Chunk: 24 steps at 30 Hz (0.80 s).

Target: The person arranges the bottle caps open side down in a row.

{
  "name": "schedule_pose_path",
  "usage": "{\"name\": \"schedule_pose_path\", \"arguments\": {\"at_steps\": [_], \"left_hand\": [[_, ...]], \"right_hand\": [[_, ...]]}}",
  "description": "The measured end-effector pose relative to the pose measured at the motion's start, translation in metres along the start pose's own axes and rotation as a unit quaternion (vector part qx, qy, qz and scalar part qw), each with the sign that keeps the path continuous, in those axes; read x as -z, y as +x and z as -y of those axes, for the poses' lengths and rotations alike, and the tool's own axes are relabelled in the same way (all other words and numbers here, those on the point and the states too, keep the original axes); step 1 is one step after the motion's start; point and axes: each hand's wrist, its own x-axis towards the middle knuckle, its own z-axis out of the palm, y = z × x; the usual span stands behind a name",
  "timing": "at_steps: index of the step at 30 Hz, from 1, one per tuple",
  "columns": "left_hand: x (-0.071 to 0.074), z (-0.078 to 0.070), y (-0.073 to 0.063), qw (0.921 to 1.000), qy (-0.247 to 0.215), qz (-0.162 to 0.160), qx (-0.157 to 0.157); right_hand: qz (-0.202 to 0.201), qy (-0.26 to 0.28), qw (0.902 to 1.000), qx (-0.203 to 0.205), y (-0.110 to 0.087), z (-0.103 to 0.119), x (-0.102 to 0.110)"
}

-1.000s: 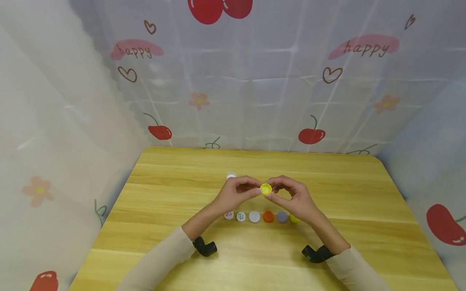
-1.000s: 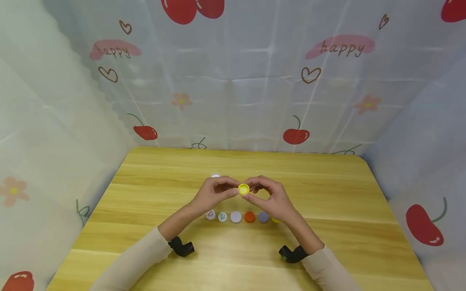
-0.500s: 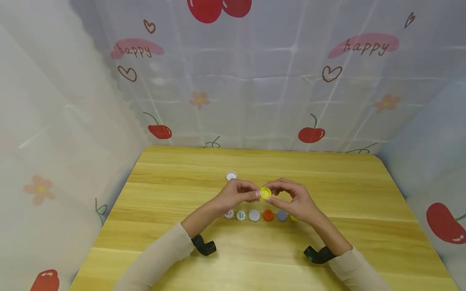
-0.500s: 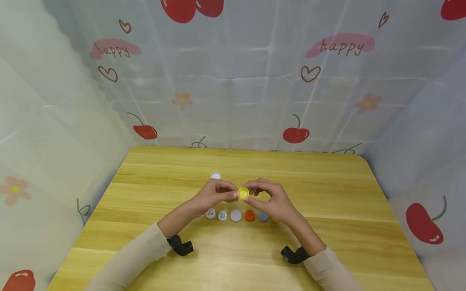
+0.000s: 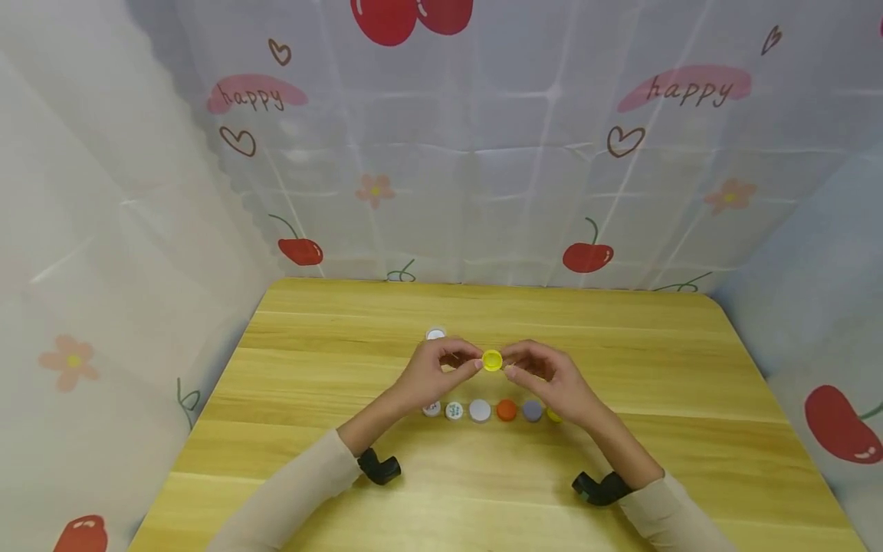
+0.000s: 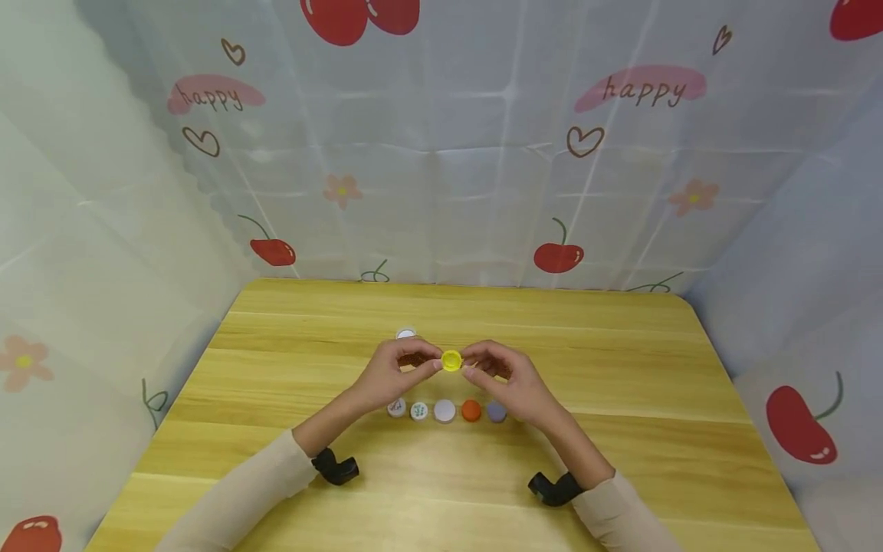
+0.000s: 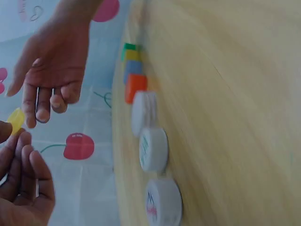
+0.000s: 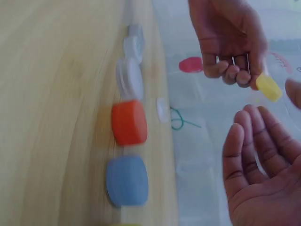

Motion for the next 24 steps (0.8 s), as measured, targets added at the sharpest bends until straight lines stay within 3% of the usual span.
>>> {"name": "schedule_pose_path", "arguments": {"at_steps": [2, 5, 8, 10, 13, 15, 19, 24], "left_hand": [[0.0001, -0.0001, -0.0011, 0.996, 0.064, -0.022, -0.058], [-0.001, 0.0, -0.0018, 0.9777, 0.146, -0.047, -0.143], [-0.0019, 0.0009, -0.0026, 0.9481, 0.224, -0.062, -0.217], [-0.0019, 0.0009, -0.0035, 0.9243, 0.273, -0.07, -0.258], [-0.002, 0.0006, -0.0047, 0.891, 0.327, -0.072, -0.306], [-0.0025, 0.0001, -0.0051, 0.8755, 0.348, -0.07, -0.328], [-0.004, -0.0005, -0.0059, 0.8621, 0.363, -0.069, -0.347], [-0.0069, 0.0032, -0.0076, 0.8674, 0.354, -0.079, -0.341]], "right_hand": [[0.014, 0.035, 0.9984, -0.041, 0.0012, -0.0013, -0.0005], [0.038, 0.085, 0.9916, -0.09, 0.0024, -0.0031, -0.0012], [0.052, 0.127, 0.9832, -0.12, 0.0024, -0.0027, -0.0023], [0.056, 0.145, 0.9794, -0.129, 0.0025, -0.0016, -0.0035], [0.061, 0.147, 0.9785, -0.131, 0.0027, -0.0009, -0.0051], [0.064, 0.142, 0.9792, -0.131, 0.0025, -0.0019, -0.0061], [0.062, 0.131, 0.9804, -0.134, 0.0019, -0.0032, -0.0073], [0.059, 0.125, 0.9812, -0.134, 0.0021, -0.0026, -0.0075]]}}
